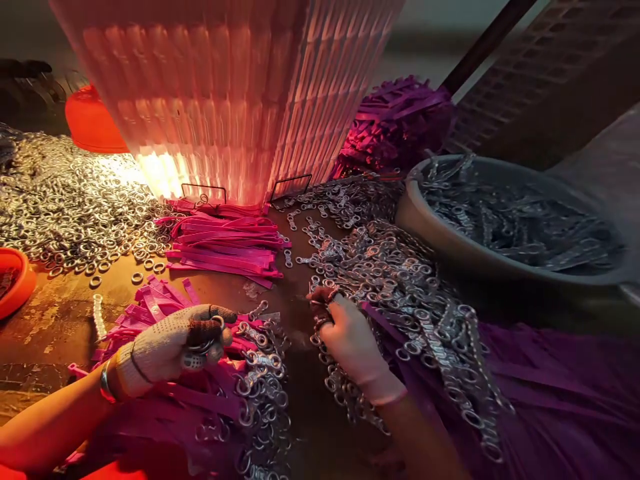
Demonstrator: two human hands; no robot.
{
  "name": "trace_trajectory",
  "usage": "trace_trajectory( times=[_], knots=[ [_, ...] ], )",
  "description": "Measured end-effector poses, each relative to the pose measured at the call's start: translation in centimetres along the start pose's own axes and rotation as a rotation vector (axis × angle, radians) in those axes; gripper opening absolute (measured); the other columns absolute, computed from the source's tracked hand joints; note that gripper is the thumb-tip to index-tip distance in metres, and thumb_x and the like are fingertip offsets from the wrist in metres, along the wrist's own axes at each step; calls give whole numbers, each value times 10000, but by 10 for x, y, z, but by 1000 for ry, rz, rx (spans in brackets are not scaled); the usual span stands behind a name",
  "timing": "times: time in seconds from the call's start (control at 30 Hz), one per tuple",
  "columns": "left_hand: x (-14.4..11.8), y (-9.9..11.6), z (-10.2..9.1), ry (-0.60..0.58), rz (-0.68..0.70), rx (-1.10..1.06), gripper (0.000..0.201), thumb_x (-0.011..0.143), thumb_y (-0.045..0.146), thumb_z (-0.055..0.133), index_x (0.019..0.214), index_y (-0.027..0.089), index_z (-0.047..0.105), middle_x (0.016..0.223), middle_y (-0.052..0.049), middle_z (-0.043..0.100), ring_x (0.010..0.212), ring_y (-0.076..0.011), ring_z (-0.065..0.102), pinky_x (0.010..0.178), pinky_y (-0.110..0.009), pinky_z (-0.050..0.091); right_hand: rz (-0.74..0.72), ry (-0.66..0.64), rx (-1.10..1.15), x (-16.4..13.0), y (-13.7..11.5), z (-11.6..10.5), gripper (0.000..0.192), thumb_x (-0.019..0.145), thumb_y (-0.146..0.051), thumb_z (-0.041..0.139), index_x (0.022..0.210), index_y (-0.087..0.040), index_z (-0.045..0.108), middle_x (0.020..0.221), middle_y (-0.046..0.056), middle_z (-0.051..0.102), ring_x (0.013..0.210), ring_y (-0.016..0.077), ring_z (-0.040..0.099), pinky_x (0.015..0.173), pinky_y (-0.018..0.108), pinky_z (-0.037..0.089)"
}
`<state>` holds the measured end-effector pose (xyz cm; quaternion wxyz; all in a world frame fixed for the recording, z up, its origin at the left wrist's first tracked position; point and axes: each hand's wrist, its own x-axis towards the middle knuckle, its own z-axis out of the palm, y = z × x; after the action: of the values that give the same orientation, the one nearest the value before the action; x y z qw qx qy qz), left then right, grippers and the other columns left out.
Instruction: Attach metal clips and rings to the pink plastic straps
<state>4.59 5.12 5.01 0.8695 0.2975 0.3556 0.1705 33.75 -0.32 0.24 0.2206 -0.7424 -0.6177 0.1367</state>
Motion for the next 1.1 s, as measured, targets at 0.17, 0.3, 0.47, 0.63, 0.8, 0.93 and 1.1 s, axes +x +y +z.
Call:
trace_trajectory(
  times=[0.17,0.3,0.47,0.63,0.8,0.93,1.1],
  knots=[
    [-3,-9,2,-5,52,176,301,882,402,600,861,105,640,573,-21,618,330,-34,378,315,-165,214,-157,-119,433,-33,-71,1,318,846,-171,448,1132,-228,575,877,27,680,807,179,645,724,286,513],
    [-1,-17,-1,-75,-7,42,295,844,398,589,788,112,638,461,11,530,297,-55,335,298,-191,185,-233,-54,289,-51,-109,1,470,755,-97,482,1196,-227,578,981,60,660,900,214,617,802,336,498],
    [-10,-18,7,-74,9,-129,188,771,297,649,840,124,632,503,51,476,314,-37,329,298,-173,153,-165,-46,299,-57,-113,9,368,773,-134,485,1118,-197,596,996,94,642,985,250,590,887,402,472],
    [-16,-22,23,9,82,-191,196,731,302,696,770,142,591,500,67,438,328,-23,307,305,-159,118,-121,-106,565,-63,-127,17,298,859,-231,478,1133,-207,591,1054,73,664,999,217,595,885,353,468],
    [-17,-36,29,25,215,-6,311,791,453,646,894,162,611,502,75,429,343,-38,284,330,-177,173,-52,-62,614,-65,-138,22,250,737,-111,425,869,-188,624,857,41,676,799,184,590,733,285,445],
    [-21,-34,19,146,466,558,181,784,318,647,867,157,642,652,-1,598,519,-91,467,480,-217,355,-64,-120,279,-65,-136,17,253,642,-47,439,768,-185,609,779,48,666,727,179,561,662,270,363],
    [-16,-17,4,229,579,901,28,697,147,580,683,171,578,666,-23,607,601,-125,474,553,-251,363,-144,-129,144,-59,-138,18,220,615,-25,448,683,-189,578,759,41,641,703,160,518,644,261,319]
  ],
)
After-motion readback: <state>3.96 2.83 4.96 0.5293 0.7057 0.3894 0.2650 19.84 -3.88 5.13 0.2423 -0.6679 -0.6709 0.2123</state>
